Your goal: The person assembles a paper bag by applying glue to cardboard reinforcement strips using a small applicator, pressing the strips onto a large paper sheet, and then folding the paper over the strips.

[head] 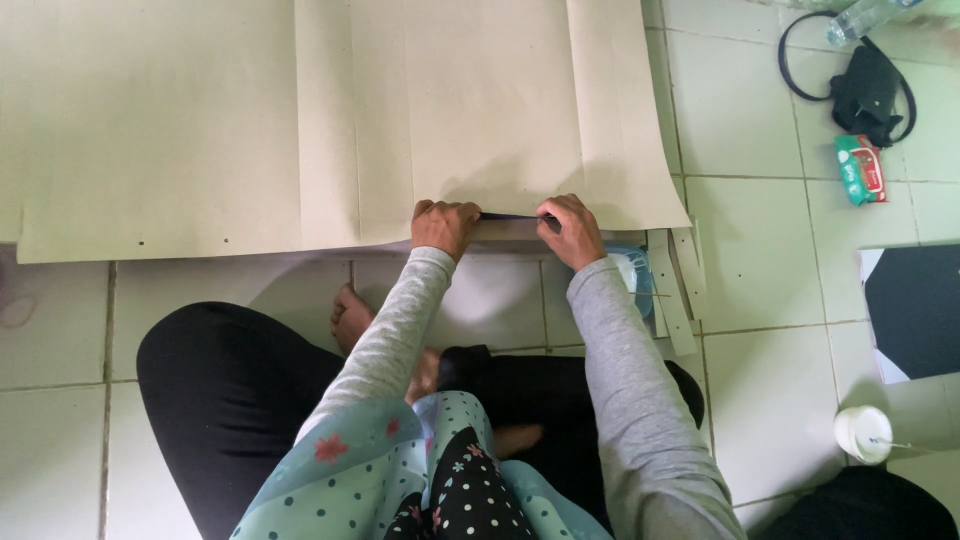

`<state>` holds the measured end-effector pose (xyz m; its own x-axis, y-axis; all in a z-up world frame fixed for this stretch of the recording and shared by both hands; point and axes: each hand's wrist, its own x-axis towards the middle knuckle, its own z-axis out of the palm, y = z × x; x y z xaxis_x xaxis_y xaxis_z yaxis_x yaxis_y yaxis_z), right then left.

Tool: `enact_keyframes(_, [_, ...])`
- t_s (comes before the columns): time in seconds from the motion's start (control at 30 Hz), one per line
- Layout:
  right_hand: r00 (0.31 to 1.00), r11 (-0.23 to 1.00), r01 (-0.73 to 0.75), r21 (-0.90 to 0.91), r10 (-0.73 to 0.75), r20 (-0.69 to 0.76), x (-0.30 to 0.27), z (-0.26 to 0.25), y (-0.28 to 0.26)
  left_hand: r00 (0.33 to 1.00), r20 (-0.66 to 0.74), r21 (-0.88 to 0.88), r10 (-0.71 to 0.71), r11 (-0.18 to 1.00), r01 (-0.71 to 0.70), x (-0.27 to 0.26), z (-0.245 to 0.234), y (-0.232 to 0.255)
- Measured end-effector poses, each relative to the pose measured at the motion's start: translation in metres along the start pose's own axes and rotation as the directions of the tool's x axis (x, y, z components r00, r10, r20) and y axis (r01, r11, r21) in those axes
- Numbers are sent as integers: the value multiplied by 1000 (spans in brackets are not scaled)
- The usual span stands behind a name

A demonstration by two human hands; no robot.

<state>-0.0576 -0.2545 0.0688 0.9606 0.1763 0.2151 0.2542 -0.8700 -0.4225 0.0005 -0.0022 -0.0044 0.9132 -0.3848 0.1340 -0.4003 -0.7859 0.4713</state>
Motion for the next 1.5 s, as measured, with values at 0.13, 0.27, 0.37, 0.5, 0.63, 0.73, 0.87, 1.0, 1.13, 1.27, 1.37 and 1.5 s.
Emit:
enact_keyframes(0.13, [999, 1000, -5, -7, 5, -40, -1, 5, 0, 1000, -14, 1, -8, 1000, 8, 0, 1, 0])
enact_keyframes(0.27, [998, 1000, -6, 27, 8, -60, -4, 3, -1, 1000, -8, 11, -7, 1000, 7, 0, 5, -2])
enact_keyframes(0.37, [1000, 999, 2, 39, -2, -25, -4, -4, -2, 1000, -6, 14, -11, 1000, 11, 1, 7, -2])
enact_keyframes(0.5, [1000, 998, -2, 60, 2, 8, -4, -16, -4, 1000, 6, 6, -8, 1000, 8, 2, 9, -4])
enact_keyframes(0.63, [999, 999, 34, 37, -34, 4, -5, -15, 1, 1000, 5, 22, -7, 1000, 7, 1, 4, -2])
enact_keyframes(0.73, [1000, 998, -8, 62, 7, 23, -4, -13, 1, 1000, 5, 31, -4, 1000, 4, 1, 0, 0])
enact_keyframes(0.87, [999, 999, -29, 28, 29, 28, -4, -5, 12, 1000, 5, 33, -8, 999, 8, 1, -2, 2])
enact_keyframes(1.0, [1000, 999, -19, 28, 19, 24, -2, -9, 8, 1000, 11, 15, -12, 1000, 12, 1, -5, 3])
enact_keyframes(1.13, [1000, 999, 10, 50, -11, 23, -1, -12, 7, 1000, 13, 13, -11, 1000, 11, 0, -8, 4])
enact_keyframes(1.27, [999, 999, 24, 39, -25, 24, -1, -11, 11, 1000, 20, 11, -13, 1000, 13, 1, -9, 5])
enact_keyframes(1.37, [999, 999, 36, 25, -37, 34, -1, -11, 10, 1000, 21, 13, -16, 1000, 16, 1, -5, 3])
enact_keyframes(1.5, [999, 999, 26, 35, -27, 29, 1, -14, 3, 1000, 24, 10, -6, 1000, 6, 1, -6, 1])
